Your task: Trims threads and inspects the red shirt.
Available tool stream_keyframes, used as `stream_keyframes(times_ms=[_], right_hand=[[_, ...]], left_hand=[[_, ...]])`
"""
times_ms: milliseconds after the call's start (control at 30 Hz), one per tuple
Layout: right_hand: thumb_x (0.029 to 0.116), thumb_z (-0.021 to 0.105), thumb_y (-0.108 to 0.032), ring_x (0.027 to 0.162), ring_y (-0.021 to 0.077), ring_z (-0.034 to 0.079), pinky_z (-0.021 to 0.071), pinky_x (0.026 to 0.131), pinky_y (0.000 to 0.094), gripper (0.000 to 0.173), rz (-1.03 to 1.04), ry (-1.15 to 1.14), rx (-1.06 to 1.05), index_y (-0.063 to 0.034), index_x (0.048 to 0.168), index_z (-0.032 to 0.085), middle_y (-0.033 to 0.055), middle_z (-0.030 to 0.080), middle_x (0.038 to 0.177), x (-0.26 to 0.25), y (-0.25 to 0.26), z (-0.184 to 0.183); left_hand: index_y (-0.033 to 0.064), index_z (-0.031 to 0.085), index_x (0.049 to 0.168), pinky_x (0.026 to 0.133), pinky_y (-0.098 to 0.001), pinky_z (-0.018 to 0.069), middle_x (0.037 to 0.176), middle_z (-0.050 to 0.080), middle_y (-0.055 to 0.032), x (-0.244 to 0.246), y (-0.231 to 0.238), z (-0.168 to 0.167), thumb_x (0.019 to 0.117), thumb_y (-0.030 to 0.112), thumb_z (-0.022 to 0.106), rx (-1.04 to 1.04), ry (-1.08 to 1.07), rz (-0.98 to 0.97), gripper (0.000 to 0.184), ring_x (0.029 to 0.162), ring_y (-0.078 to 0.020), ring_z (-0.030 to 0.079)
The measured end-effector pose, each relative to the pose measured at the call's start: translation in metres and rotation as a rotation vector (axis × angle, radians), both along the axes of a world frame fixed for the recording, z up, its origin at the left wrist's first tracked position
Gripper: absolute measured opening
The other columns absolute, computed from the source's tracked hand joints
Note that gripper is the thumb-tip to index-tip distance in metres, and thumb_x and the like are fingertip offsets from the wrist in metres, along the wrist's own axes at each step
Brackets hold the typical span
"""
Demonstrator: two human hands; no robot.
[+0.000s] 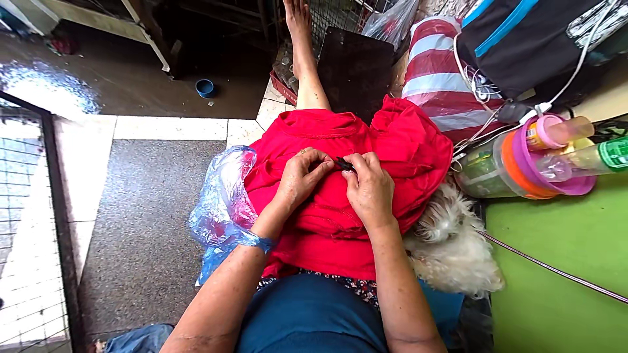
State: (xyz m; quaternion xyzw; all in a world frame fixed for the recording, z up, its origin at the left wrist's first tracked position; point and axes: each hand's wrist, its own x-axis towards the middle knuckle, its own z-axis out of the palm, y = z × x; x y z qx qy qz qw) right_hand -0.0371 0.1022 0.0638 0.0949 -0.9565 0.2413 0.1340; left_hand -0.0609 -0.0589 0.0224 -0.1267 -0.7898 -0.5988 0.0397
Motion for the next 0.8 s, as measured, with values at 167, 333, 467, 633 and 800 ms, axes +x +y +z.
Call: stream_keyframes(times_ms=[167,333,467,633,800], right_hand=[[0.0966,0.063,-0.004,0.072,0.0349,0.066,0.0496,0.06,0.0493,0.013,-0.024,0.018,-0.014,-0.0012,0.106,0.072,0.0186,0.065,0.088,0.0,0.0,-0.007],[0.1023,0.058,-0.007,0.081,0.0323,0.069,0.0542,0.067,0.0502,0.02,-0.087,-0.077,-0.24,0.0006,0.12,0.063,0.019,0.069,0.099,0.0,0.007,-0.013],[0.1029,0.059,-0.012,0.08,0.0276,0.064,0.0523,0.068,0.0475,0.028,-0.099,-0.187,-0.38,-0.002,0.129,0.056,0.0172,0.066,0.098,0.002,0.013,-0.017],[0.1021,0.059,-0.014,0.083,0.0203,0.063,0.0536,0.072,0.0371,0.033,-0.08,-0.104,-0.447,0.0009,0.131,0.056,0.0165,0.066,0.104,0.005,0.016,-0.018],[0.0922,0.072,-0.017,0.069,0.0074,0.059,0.0507,0.059,0.0248,0.051,0.224,-0.19,-0.575,0.0048,0.133,0.051,0.0088,0.066,0.1,0.034,-0.037,0.026]], left_hand=[[0.0009,0.072,0.097,0.084,-0.0254,0.0477,0.093,0.066,-0.0067,-0.001,0.001,0.0,0.0984,0.012,0.063,-0.056,0.029,-0.002,0.015,0.09,-0.0093,0.061],[0.0013,0.071,0.095,0.081,-0.0244,0.0539,0.095,0.068,-0.0044,0.034,-0.01,0.02,0.0974,0.016,0.063,0.024,0.084,-0.081,0.017,0.088,-0.0062,0.064],[-0.0024,0.072,0.093,0.087,-0.0215,0.0552,0.095,0.071,-0.0087,0.093,-0.006,0.033,0.101,0.02,0.062,0.154,0.092,-0.338,0.026,0.094,-0.0055,0.067],[-0.0034,0.071,0.092,0.088,-0.0255,0.0532,0.092,0.071,-0.0149,0.131,0.01,0.041,0.1011,0.013,0.058,0.178,0.1,-0.567,0.023,0.094,-0.0171,0.067],[-0.0053,0.072,0.094,0.084,-0.0332,0.0545,0.092,0.069,-0.0183,0.152,0.012,0.06,0.0987,0.006,0.06,0.15,0.08,-0.812,0.017,0.091,-0.0257,0.068]])
